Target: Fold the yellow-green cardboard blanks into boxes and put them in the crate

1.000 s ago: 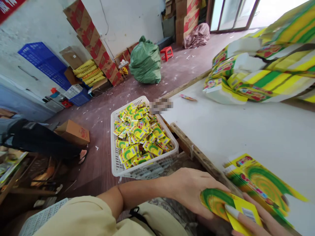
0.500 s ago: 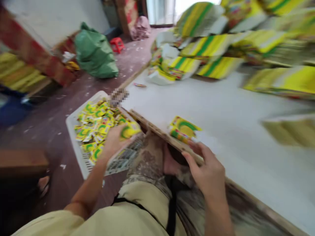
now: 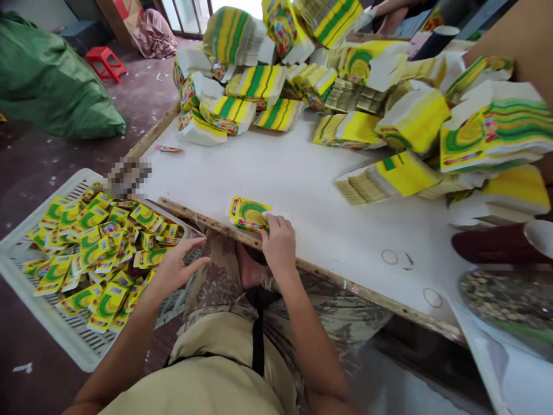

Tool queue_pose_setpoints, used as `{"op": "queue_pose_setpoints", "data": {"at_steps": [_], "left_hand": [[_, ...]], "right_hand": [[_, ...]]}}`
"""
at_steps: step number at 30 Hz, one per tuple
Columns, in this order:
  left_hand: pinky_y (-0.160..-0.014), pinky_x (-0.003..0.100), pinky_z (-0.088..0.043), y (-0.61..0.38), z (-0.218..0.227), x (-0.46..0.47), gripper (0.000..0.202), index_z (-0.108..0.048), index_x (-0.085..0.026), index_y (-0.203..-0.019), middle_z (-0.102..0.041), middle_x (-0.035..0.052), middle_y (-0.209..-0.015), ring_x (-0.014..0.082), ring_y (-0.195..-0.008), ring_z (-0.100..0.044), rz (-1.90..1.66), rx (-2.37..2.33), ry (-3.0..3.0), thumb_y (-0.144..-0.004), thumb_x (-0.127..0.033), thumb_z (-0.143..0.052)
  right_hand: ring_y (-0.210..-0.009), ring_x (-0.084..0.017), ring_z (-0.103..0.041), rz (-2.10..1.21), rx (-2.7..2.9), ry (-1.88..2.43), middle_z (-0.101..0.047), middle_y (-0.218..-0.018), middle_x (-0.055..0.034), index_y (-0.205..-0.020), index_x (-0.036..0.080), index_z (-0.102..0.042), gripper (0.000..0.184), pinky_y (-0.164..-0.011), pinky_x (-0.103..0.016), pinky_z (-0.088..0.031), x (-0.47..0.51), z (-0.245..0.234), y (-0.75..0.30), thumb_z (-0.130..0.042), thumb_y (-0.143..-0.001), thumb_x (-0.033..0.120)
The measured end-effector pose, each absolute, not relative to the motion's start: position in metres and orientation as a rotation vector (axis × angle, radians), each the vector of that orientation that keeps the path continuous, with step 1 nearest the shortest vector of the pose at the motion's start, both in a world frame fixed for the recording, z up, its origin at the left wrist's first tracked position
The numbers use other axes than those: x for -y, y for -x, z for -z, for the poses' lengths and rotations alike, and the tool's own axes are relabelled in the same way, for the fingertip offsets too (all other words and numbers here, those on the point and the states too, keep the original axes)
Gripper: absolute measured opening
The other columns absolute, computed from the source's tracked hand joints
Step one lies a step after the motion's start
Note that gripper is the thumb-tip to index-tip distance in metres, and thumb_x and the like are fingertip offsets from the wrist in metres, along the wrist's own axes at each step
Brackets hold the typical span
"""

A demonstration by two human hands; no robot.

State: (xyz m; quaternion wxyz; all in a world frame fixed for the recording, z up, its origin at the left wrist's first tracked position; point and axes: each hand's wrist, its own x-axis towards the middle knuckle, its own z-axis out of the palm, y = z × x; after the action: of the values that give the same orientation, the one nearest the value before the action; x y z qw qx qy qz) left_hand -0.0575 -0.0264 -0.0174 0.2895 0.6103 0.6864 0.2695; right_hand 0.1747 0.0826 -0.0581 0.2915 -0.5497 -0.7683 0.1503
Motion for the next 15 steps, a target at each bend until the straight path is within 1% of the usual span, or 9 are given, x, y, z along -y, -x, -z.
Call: {"op": "queue_pose_setpoints", "data": {"at_steps": [4, 8, 10, 12, 14, 15], "left_hand": [[-0.096, 0.041, -0.048, 0.044, 0.015, 0.025, 0.039, -0.065, -0.023, -0.117, -0.070, 0.0087, -0.114, 0.0266, -0.105, -0.064, -0.756, -1.746, -1.534, -0.081, -0.035, -0.067], [-0.095, 0.040, -0.049, 0.027, 0.012, 0.027, 0.037, -0.068, -0.024, -0.112, -0.072, 0.0083, -0.110, 0.0266, -0.102, -0.066, -0.826, -1.563, -1.317, -0.076, -0.032, -0.071], [-0.095, 0.041, -0.049, 0.018, 0.013, 0.026, 0.038, -0.068, -0.023, -0.111, -0.072, 0.0093, -0.107, 0.0260, -0.099, -0.066, -0.853, -1.478, -1.228, -0.075, -0.033, -0.073], [-0.093, 0.041, -0.051, 0.008, 0.016, 0.024, 0.046, -0.066, -0.022, -0.116, -0.071, 0.0105, -0.108, 0.0254, -0.098, -0.066, -0.932, -1.398, -1.114, -0.072, -0.034, -0.076], [-0.090, 0.040, -0.053, -0.002, 0.017, 0.018, 0.054, -0.063, -0.020, -0.117, -0.069, 0.0119, -0.112, 0.0259, -0.101, -0.066, -1.127, -1.290, -0.951, -0.069, -0.039, -0.080], [-0.090, 0.039, -0.053, -0.007, 0.015, 0.014, 0.053, -0.063, -0.020, -0.114, -0.069, 0.0120, -0.112, 0.0261, -0.103, -0.066, -1.260, -1.229, -0.850, -0.069, -0.043, -0.079]], "right_hand": [[-0.094, -0.030, -0.052, -0.411, 2.012, 1.476, -0.060, -0.100, -0.0132, -0.109, 0.016, -0.054, 0.029, -0.085, -0.045, -0.044, -0.085, 0.056, -0.175, -0.058, -0.080, 0.013], [-0.091, -0.026, -0.054, -0.510, 1.835, 1.452, -0.057, -0.094, -0.0073, -0.107, 0.020, -0.048, 0.033, -0.085, -0.044, -0.046, -0.084, 0.055, -0.175, -0.058, -0.077, 0.013], [-0.084, -0.023, -0.057, -0.637, 1.703, 1.423, -0.056, -0.090, -0.0039, -0.108, 0.021, -0.046, 0.036, -0.080, -0.040, -0.049, -0.081, 0.050, -0.175, -0.060, -0.076, 0.014], [-0.078, -0.020, -0.058, -0.795, 1.559, 1.357, -0.056, -0.087, -0.0013, -0.108, 0.022, -0.045, 0.040, -0.074, -0.036, -0.051, -0.074, 0.041, -0.174, -0.063, -0.074, 0.015], [-0.075, -0.018, -0.059, -0.968, 1.475, 1.243, -0.058, -0.086, -0.0002, -0.108, 0.024, -0.045, 0.042, -0.070, -0.032, -0.051, -0.061, 0.030, -0.168, -0.067, -0.074, 0.016], [-0.074, -0.018, -0.059, -1.053, 1.467, 1.169, -0.058, -0.085, 0.0002, -0.107, 0.024, -0.046, 0.039, -0.068, -0.031, -0.051, -0.052, 0.025, -0.163, -0.068, -0.075, 0.017]]}}
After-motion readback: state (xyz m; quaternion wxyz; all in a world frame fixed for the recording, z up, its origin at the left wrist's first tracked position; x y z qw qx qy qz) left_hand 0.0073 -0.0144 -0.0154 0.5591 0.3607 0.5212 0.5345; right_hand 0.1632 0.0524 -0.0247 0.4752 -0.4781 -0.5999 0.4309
